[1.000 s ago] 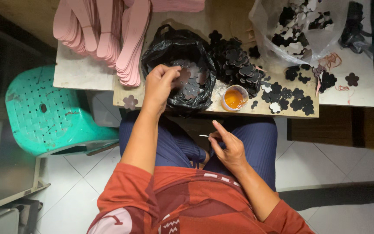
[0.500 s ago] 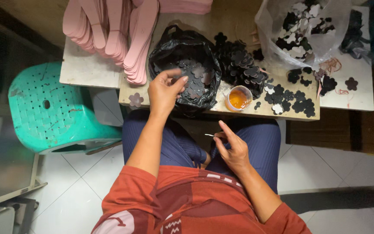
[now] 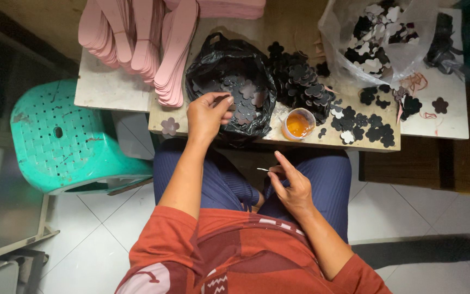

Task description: The person repeatedly picks up small black and white flower-shaped pieces from a black bag and the table, aligns them, and presses them together by hand. The assembled pieces are placed on the table. The person handles the pieces one at a time throughout the clip.

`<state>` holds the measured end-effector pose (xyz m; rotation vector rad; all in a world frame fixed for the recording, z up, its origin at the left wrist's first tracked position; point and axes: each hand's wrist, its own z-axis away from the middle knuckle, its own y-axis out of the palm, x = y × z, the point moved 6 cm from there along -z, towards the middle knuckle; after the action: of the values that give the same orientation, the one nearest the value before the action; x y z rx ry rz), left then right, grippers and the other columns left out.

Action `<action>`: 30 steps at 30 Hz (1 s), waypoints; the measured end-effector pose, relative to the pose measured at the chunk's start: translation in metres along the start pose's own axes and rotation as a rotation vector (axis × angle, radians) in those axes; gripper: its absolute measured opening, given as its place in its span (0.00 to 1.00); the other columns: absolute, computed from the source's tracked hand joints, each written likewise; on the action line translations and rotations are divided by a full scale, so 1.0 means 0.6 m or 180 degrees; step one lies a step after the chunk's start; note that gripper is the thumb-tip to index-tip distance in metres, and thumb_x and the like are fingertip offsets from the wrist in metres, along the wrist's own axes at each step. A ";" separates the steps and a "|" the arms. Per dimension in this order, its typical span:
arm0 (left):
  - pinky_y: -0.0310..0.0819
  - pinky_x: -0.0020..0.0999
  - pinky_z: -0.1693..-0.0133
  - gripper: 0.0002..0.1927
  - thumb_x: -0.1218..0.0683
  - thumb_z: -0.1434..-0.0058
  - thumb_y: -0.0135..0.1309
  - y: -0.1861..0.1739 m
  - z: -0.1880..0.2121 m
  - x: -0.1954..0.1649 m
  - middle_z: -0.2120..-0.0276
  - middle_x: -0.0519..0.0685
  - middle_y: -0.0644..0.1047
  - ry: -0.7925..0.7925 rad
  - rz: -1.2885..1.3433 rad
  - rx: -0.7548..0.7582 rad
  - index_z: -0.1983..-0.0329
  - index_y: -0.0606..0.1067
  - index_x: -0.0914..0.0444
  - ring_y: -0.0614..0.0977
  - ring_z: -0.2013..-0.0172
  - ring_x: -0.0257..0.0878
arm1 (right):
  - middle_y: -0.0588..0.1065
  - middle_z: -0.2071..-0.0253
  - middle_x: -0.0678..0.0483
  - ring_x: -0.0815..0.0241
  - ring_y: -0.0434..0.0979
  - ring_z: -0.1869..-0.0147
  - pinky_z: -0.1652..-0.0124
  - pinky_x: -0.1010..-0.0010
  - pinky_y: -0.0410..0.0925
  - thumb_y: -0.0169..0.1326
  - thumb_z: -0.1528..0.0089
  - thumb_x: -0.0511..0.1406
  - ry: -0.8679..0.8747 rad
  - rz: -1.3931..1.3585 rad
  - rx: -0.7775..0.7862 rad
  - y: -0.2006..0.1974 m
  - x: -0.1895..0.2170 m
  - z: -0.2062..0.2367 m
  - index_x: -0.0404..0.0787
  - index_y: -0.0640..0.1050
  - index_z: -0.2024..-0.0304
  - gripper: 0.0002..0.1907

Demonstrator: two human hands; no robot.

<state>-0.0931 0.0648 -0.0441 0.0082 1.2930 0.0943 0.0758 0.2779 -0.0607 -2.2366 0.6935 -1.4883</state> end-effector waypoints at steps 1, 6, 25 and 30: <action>0.76 0.26 0.67 0.12 0.56 0.38 0.61 -0.001 0.002 -0.003 0.68 0.47 0.84 0.0021 -0.0246 -0.0025 0.55 0.82 0.68 0.83 0.68 0.31 | 0.81 0.62 0.50 0.62 0.84 0.61 0.60 0.73 0.76 0.63 0.42 0.25 0.0003 -0.0001 -0.0001 0.000 -0.001 0.000 0.38 0.72 0.35 0.32; 0.74 0.27 0.65 0.11 0.51 0.37 0.64 -0.012 0.013 -0.036 0.66 0.53 0.82 0.1122 -0.1983 -0.0602 0.56 0.85 0.63 0.81 0.67 0.35 | 0.81 0.61 0.50 0.62 0.84 0.60 0.60 0.74 0.77 0.63 0.42 0.25 -0.0001 -0.0017 -0.0004 0.000 -0.003 0.000 0.38 0.71 0.35 0.32; 0.78 0.20 0.59 0.15 0.56 0.31 0.53 0.022 0.036 0.044 0.62 0.41 0.83 0.0385 0.0313 0.0287 0.43 0.80 0.61 0.81 0.63 0.25 | 0.80 0.59 0.53 0.69 0.79 0.58 0.56 0.78 0.73 0.62 0.39 0.24 0.0863 -0.0901 -0.0276 -0.004 -0.020 0.018 0.37 0.67 0.30 0.35; 0.76 0.22 0.65 0.12 0.58 0.35 0.60 0.011 0.048 0.058 0.66 0.48 0.82 0.0316 0.0417 0.0173 0.51 0.81 0.68 0.81 0.69 0.30 | 0.80 0.59 0.54 0.69 0.79 0.57 0.54 0.78 0.73 0.61 0.39 0.25 0.0871 -0.0997 -0.0304 -0.007 -0.009 0.022 0.37 0.66 0.29 0.35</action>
<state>-0.0564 0.0751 -0.0694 0.1364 1.3936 0.1734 0.0873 0.2849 -0.0677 -2.3182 0.5157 -1.9781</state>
